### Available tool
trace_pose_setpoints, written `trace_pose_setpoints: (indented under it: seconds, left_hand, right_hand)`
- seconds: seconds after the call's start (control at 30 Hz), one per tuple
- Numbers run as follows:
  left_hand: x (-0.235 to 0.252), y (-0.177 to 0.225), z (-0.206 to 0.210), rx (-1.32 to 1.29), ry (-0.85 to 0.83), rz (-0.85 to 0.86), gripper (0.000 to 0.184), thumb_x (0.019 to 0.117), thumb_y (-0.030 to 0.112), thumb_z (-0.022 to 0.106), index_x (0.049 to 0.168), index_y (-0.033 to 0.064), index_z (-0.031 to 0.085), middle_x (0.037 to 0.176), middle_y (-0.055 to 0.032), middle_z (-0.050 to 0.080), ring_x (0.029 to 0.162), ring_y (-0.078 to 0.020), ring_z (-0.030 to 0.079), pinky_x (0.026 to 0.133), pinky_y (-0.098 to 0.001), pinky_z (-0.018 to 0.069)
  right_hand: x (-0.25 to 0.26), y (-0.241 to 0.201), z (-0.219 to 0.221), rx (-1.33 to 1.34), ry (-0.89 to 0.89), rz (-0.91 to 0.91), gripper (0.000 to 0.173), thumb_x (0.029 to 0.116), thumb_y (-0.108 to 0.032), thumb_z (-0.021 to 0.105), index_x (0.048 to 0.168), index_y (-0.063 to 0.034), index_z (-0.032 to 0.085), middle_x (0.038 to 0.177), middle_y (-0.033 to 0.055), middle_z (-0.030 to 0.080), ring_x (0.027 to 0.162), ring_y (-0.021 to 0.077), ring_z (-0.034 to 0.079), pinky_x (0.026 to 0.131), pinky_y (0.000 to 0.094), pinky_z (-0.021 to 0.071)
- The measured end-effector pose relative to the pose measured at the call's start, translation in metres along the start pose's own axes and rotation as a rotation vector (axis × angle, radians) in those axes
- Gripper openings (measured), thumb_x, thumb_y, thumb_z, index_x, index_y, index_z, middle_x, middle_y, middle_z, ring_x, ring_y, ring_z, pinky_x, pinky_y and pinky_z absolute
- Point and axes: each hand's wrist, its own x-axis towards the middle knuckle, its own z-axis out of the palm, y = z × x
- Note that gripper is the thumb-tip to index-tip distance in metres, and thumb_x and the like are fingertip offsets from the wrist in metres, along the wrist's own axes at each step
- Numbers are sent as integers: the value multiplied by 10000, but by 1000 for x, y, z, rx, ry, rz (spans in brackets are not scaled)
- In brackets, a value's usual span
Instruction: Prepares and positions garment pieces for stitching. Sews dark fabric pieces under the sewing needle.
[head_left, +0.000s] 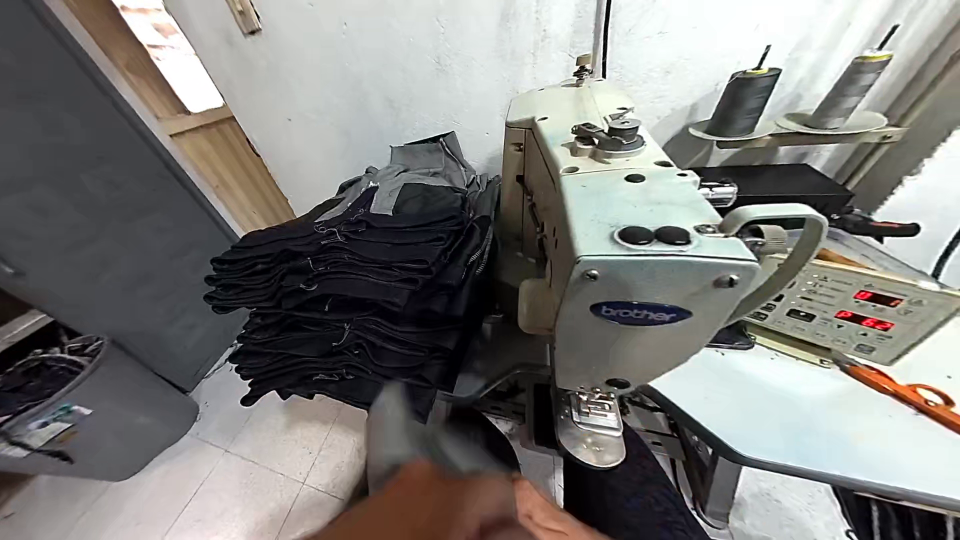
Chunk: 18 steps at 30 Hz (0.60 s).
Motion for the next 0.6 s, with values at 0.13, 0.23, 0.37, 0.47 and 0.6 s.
trace_pose_setpoints:
  seconds: [0.13, 0.23, 0.37, 0.47, 0.6]
  left_hand:
    - [47, -111, 88, -613, -318, -185, 399, 1080, 279, 470, 930, -36, 664, 792, -52, 632, 720, -68, 582, 713, -277, 499]
    - [94, -105, 127, -489, -244, 52, 324, 1054, 135, 522, 1009, -147, 676, 863, -237, 677, 812, -274, 646, 804, -445, 512]
    - [127, -45, 101, -226, -175, 265, 314, 1052, 239, 548, 1046, -21, 723, 851, -176, 715, 806, -309, 699, 761, -525, 534]
    - [128, -57, 77, -172, -170, 276, 341, 992, 317, 651, 1021, -17, 718, 774, -156, 685, 717, -274, 666, 680, -474, 532]
    - [141, -107, 58, -185, -197, -26, 370, 928, 340, 739, 920, -30, 732, 790, -131, 685, 752, -206, 634, 718, -420, 507]
  right_hand:
    - [-115, 48, -45, 44, 420, 637, 345, 998, -210, 531, 668, -177, 627, 612, -147, 604, 595, -48, 572, 611, 228, 504]
    - [-177, 60, -121, -205, 154, 575, 419, 1013, -334, 586, 707, -51, 633, 621, -38, 546, 587, 32, 508, 584, 293, 426]
    - [-143, 2, -121, -172, -48, 172, 475, 1064, -481, 484, 898, -64, 639, 719, -4, 590, 668, -20, 549, 610, 165, 447]
    - [-121, -4, -125, -210, 72, 153, 410, 1035, -440, 573, 822, -93, 619, 641, -42, 543, 584, -41, 499, 533, 142, 400]
    - [-109, 28, -136, -273, 166, 362, 401, 1010, -441, 598, 842, -88, 687, 672, -73, 578, 610, -44, 514, 572, 173, 430]
